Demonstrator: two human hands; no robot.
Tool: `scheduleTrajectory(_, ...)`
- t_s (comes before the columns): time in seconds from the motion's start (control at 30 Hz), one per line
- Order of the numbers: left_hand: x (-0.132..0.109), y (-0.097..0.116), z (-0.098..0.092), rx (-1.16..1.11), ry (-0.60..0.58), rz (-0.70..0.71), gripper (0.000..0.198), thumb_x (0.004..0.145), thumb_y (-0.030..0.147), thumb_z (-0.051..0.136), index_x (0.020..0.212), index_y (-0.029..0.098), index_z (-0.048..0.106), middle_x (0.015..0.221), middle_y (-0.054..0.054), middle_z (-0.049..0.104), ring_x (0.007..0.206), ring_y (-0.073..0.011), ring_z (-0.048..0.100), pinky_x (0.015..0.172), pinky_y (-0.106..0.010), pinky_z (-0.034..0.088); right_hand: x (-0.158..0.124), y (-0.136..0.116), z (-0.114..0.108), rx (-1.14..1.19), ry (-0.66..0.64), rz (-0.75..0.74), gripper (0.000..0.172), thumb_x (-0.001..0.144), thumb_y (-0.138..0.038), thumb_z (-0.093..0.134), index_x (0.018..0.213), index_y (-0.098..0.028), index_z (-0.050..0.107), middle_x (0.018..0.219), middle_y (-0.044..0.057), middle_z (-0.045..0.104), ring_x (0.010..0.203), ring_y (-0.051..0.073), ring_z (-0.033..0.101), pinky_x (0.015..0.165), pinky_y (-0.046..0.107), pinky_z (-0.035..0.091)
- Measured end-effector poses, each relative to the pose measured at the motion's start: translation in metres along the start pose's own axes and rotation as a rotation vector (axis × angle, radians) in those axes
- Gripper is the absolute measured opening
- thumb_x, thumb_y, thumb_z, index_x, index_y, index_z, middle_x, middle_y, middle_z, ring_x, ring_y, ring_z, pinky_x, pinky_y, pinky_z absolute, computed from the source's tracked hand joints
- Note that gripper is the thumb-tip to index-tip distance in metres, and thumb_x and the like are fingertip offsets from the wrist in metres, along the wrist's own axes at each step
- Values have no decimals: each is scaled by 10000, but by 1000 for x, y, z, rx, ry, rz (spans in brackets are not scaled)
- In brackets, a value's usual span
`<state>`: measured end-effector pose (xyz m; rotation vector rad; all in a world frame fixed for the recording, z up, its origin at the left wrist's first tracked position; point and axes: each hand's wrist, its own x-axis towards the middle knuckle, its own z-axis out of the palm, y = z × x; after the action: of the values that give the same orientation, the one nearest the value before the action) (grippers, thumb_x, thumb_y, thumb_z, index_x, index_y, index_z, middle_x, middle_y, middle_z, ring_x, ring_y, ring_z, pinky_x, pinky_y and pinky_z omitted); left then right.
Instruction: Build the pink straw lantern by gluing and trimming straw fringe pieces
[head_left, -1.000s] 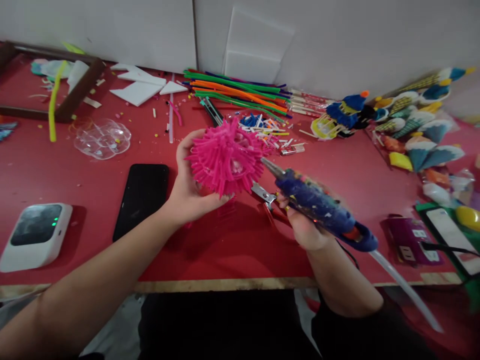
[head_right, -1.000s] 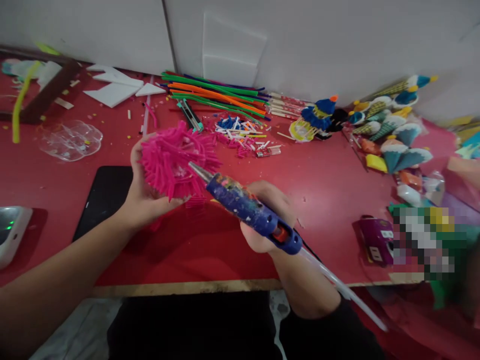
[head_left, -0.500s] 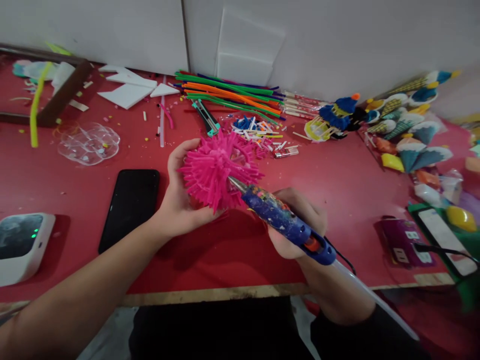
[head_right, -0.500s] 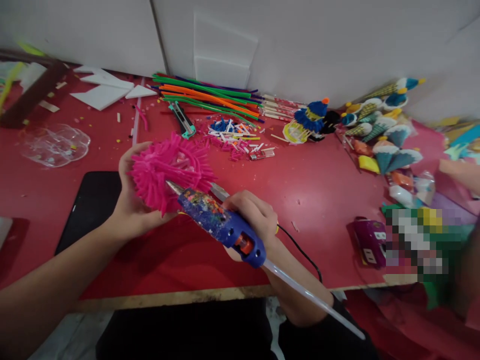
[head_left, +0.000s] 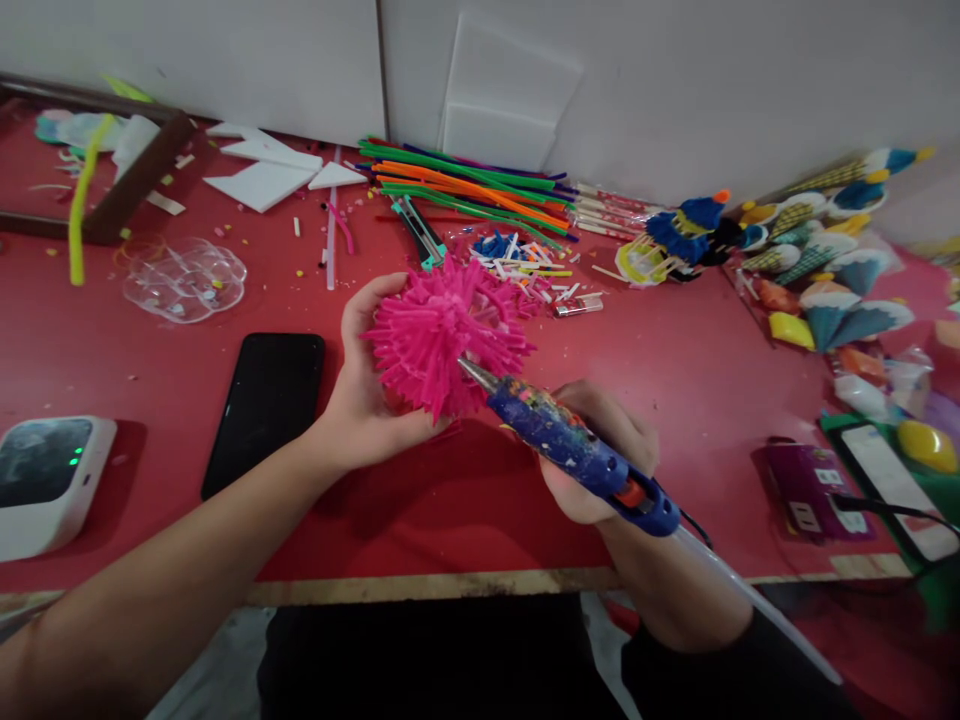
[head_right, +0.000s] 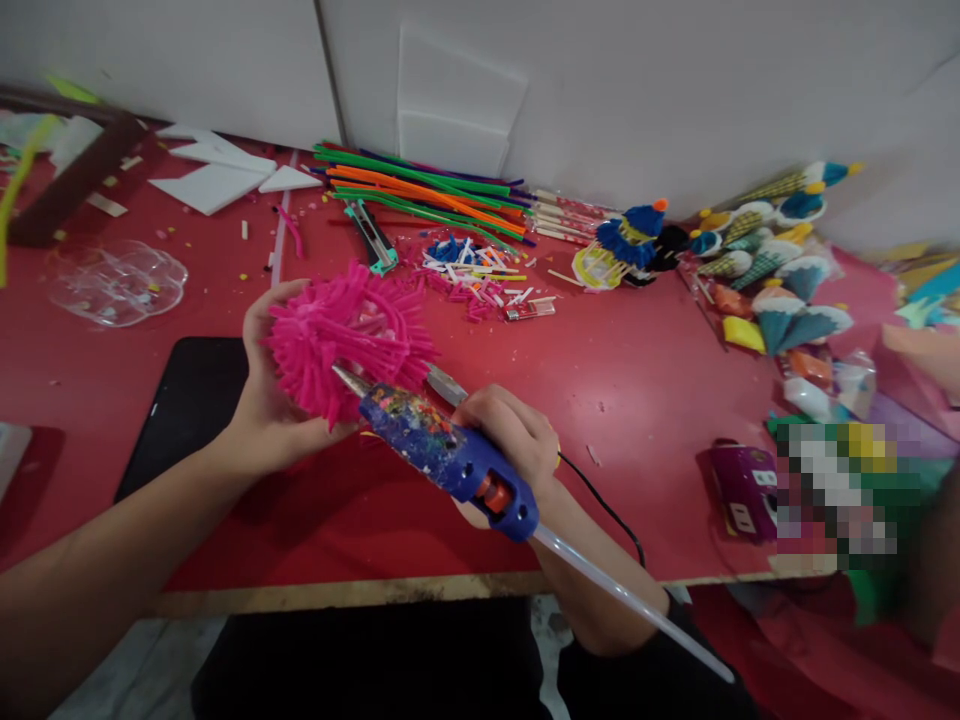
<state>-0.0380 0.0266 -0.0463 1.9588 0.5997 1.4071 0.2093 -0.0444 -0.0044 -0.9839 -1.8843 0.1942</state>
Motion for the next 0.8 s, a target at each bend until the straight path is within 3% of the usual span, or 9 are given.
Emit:
scheduleTrajectory(0.33,1,3,1,10,23,-4,1270,514,663,945,1560,358,292,1507,-97,355,1350,-350,512,1174,-565,480,-3,6,1,49,18,-33,41,838,-242,567,810,-245,537,669,-47,560,528,106,548,465,232,445)
scheduleTrajectory(0.5,0,-2,-1,14,42,15,1260,531,650,948,1565,392,276,1530,-77,341,1399,-352,466,1196,-564,470,-4,9,1,81,12,-66,138,875,-380,558,834,-249,545,682,-29,564,539,110,546,467,241,451)
scheduleTrajectory(0.8,-2,-8,2,-49,77,34,1263,512,655,950,1558,413,287,1528,-64,347,1405,-340,455,1231,-565,437,-9,11,0,97,6,-42,49,834,-282,586,860,-255,555,710,-30,582,577,126,577,513,258,489)
